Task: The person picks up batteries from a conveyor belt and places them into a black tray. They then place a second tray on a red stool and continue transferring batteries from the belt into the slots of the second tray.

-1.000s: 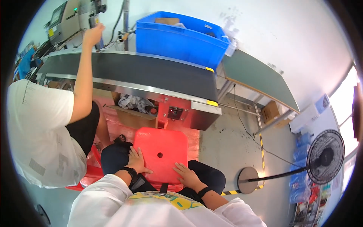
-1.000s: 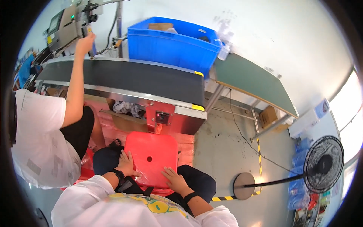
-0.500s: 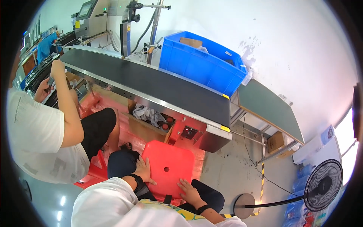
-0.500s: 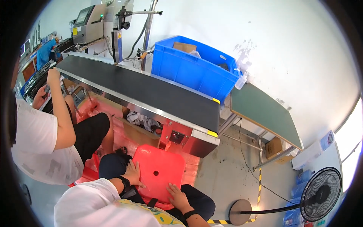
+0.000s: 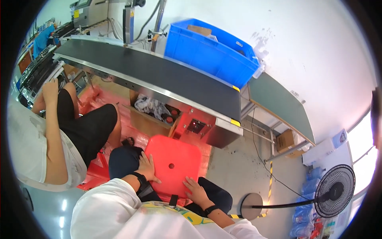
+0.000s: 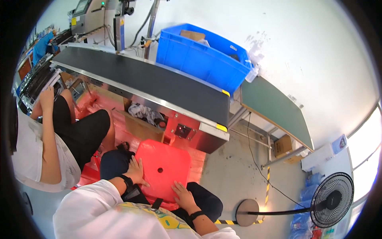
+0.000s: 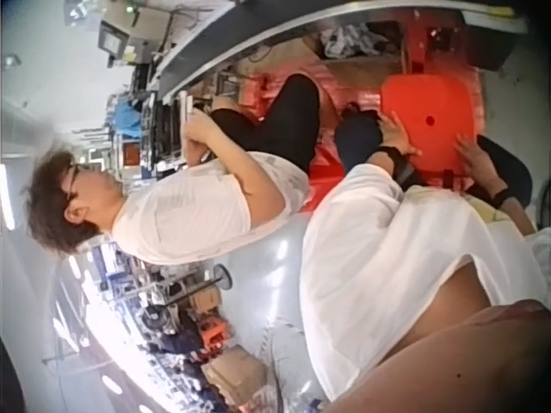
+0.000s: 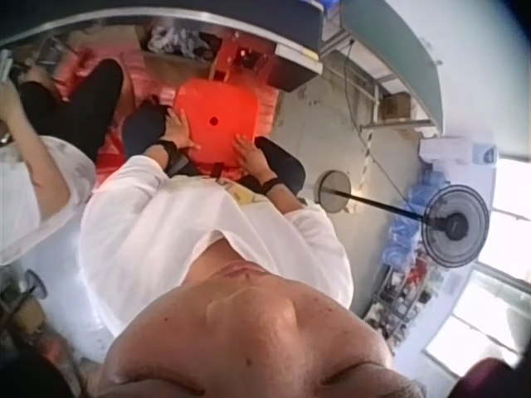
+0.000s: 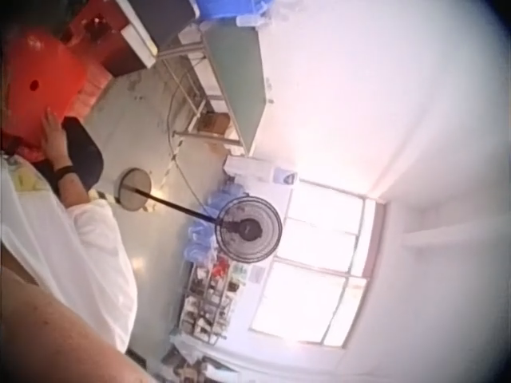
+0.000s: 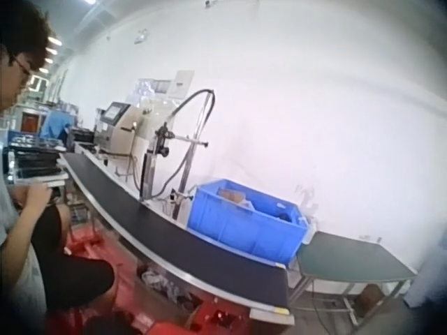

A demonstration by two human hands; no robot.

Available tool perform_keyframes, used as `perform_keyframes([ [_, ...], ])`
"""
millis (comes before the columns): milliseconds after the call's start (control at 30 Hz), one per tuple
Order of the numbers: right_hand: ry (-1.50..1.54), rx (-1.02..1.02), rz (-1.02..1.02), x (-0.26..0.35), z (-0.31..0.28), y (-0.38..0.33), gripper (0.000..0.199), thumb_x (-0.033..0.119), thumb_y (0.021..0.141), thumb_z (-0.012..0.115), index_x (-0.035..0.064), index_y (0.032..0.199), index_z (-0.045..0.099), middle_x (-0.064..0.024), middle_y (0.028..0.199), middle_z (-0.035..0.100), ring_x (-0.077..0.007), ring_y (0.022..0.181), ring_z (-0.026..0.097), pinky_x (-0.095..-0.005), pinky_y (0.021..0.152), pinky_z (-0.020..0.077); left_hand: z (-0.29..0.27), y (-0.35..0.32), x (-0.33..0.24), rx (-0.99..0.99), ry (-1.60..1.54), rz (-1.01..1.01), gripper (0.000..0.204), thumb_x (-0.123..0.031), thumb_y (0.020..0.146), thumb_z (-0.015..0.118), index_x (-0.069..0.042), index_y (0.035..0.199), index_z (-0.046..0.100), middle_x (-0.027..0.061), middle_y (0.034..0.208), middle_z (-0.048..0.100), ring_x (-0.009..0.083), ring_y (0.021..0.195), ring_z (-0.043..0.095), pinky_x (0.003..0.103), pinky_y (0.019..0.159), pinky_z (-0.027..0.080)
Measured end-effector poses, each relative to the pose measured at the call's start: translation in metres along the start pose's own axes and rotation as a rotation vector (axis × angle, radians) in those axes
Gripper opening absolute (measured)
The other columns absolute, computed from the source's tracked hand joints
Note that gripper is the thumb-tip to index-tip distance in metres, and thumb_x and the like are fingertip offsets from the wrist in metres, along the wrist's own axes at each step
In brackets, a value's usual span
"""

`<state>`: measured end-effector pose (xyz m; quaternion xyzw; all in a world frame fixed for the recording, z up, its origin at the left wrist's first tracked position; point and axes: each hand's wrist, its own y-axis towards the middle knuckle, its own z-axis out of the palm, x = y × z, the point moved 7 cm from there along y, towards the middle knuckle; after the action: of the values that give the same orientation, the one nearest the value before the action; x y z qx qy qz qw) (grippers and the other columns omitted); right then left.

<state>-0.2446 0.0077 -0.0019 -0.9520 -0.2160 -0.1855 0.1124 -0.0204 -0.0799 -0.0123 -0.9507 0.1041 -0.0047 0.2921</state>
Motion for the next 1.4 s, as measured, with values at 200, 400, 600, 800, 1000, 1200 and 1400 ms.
perform_keyframes([
  [200, 0.004, -0.024, -0.034, 0.003, -0.001, 0.004, 0.062, 0.032, 0.078, 0.062, 0.0141, 0.133, 0.040, -0.0076, 0.145, 0.027, -0.0244, 0.132, 0.029, -0.0389, 0.086, 0.0470, -0.002, 0.003, 0.004, -0.001, 0.004, -0.022, 0.145, -0.073, 0.045, 0.070, 0.015, 0.135, -0.003, 0.0485, 0.132, -0.004, 0.0569, 0.127, 0.014, 0.053, 0.105, 0.020],
  [400, -0.007, 0.070, 0.025, 0.009, -0.002, 0.005, 0.066, 0.034, 0.079, 0.062, 0.0154, 0.136, 0.035, -0.0073, 0.147, 0.022, -0.0247, 0.134, 0.025, -0.0394, 0.088, 0.0463, -0.001, 0.001, 0.002, 0.001, 0.015, -0.025, 0.145, -0.072, 0.045, 0.070, 0.015, 0.135, -0.003, 0.0486, 0.132, -0.004, 0.0558, 0.128, 0.014, 0.052, 0.105, 0.019],
  [600, 0.002, 0.089, 0.022, 0.003, 0.002, 0.002, 0.062, 0.028, 0.081, 0.060, 0.0174, 0.136, 0.035, -0.0062, 0.147, 0.023, -0.0235, 0.134, 0.026, -0.0387, 0.087, 0.0466, 0.000, 0.001, 0.000, 0.018, 0.021, -0.041, 0.144, -0.073, 0.046, 0.070, 0.013, 0.136, -0.002, 0.0465, 0.134, -0.002, 0.0544, 0.128, 0.014, 0.052, 0.106, 0.018],
  [800, 0.000, 0.039, 0.004, 0.005, -0.001, 0.003, 0.056, 0.025, 0.082, 0.059, 0.0171, 0.134, 0.039, -0.0052, 0.145, 0.027, -0.0238, 0.132, 0.029, -0.0373, 0.086, 0.0472, -0.002, 0.000, 0.001, 0.014, 0.033, -0.056, 0.143, -0.074, 0.046, 0.069, 0.011, 0.137, 0.000, 0.0451, 0.135, 0.001, 0.0537, 0.128, 0.016, 0.052, 0.106, 0.018],
  [1000, 0.347, 0.156, 0.175, -0.020, 0.003, 0.018, 0.059, 0.032, 0.083, 0.060, 0.0036, 0.130, 0.041, -0.0171, 0.141, 0.031, -0.0304, 0.128, 0.034, -0.0420, 0.095, 0.0394, -0.004, 0.002, 0.000, 0.026, 0.022, -0.041, 0.145, -0.073, 0.044, 0.070, 0.014, 0.136, -0.002, 0.0468, 0.134, -0.003, 0.0555, 0.128, 0.013, 0.053, 0.106, 0.018],
  [1200, 0.137, -0.851, 0.330, -0.024, -0.171, 0.043, 0.083, 0.040, 0.074, 0.070, -0.0078, 0.130, 0.031, -0.0276, 0.128, 0.035, -0.0420, 0.121, 0.035, -0.0441, 0.101, 0.0303, 0.002, 0.005, 0.003, -0.009, 0.004, -0.021, 0.144, -0.073, 0.045, 0.070, 0.014, 0.136, -0.001, 0.0473, 0.133, 0.000, 0.0562, 0.127, 0.015, 0.054, 0.105, 0.019],
  [1400, 0.075, -1.143, 0.591, -0.015, -0.248, 0.063, 0.106, 0.043, 0.066, 0.077, -0.0080, 0.136, 0.017, -0.0289, 0.138, 0.023, -0.0402, 0.130, 0.021, -0.0455, 0.106, 0.0215, 0.003, 0.005, 0.002, -0.006, -0.010, -0.033, 0.143, -0.071, 0.045, 0.071, 0.013, 0.136, 0.000, 0.0475, 0.133, 0.000, 0.0559, 0.127, 0.015, 0.055, 0.104, 0.018],
])
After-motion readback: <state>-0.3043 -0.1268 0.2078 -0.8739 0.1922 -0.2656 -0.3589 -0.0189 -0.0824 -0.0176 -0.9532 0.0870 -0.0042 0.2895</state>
